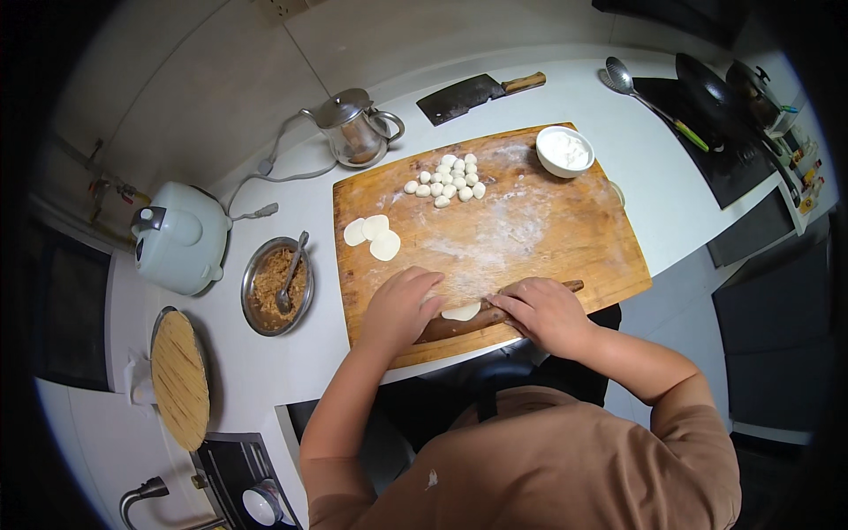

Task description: The person rolls small dough balls into flat circular discs using a wooden rolling pin on a floured cutting board. The person repeatedly picks up a dough ball, flattens it with the rolling pin, and places the finished disc aside on the board.

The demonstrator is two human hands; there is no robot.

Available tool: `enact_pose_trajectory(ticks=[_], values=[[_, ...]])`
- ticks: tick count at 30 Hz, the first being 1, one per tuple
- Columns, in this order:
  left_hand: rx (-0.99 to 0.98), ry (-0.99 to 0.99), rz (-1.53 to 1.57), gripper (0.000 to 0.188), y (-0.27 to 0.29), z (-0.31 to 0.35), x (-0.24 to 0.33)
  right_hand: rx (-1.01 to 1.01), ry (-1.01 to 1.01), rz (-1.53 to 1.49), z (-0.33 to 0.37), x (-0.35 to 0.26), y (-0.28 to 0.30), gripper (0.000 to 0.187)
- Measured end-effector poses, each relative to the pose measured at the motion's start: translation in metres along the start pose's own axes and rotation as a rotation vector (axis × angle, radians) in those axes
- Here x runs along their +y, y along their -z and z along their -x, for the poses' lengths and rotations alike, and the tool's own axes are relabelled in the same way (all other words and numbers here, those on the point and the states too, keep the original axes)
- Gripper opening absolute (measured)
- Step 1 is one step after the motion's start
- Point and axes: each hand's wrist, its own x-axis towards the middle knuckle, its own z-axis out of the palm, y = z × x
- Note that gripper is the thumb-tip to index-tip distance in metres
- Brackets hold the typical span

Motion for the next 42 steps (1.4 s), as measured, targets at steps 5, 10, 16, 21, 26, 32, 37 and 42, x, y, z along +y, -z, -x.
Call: enact_pose_trajectory(ticks=[5, 10, 16, 21, 26, 32, 37, 42], values=[[-0.212, 0.043, 0.448, 0.03, -0.016, -0.02, -0.006, 0.135, 0.081, 0.102, 0.001, -0.002, -0.001, 0.04], [-0.271, 0.154, 0.476, 0.033, -0.018, -0.012, -0.007, 0.305, 0.13, 0.12, -0.003, 0.0, -0.001, 0.037], [-0.215, 0.373, 0.59, 0.02, -0.006, -0.002, 0.011, 0.356, 0.15, 0.132, -0.014, 0.003, -0.004, 0.034], [-0.031, 0.356, 0.903, 0.022, -0.014, 0.005, 0.009, 0.332, 0.153, 0.145, -0.017, 0.004, -0.004, 0.033], [-0.01, 0.278, 1.051, 0.036, -0.011, 0.012, 0.009, 0.322, 0.154, 0.129, -0.018, 0.005, -0.007, 0.035], [0.22, 0.224, 0.961, 0.045, 0.011, 0.008, -0.017, 0.306, 0.13, 0.125, -0.016, 0.009, -0.006, 0.035], [0.468, 0.224, 0.053, 0.046, 0.028, -0.03, -0.06, 0.302, 0.117, 0.143, -0.01, 0.016, 0.0, 0.035], [0.337, -0.042, -0.109, 0.039, -0.004, -0.081, -0.05, 0.305, 0.08, 0.139, -0.003, 0.023, 0.009, 0.034]])
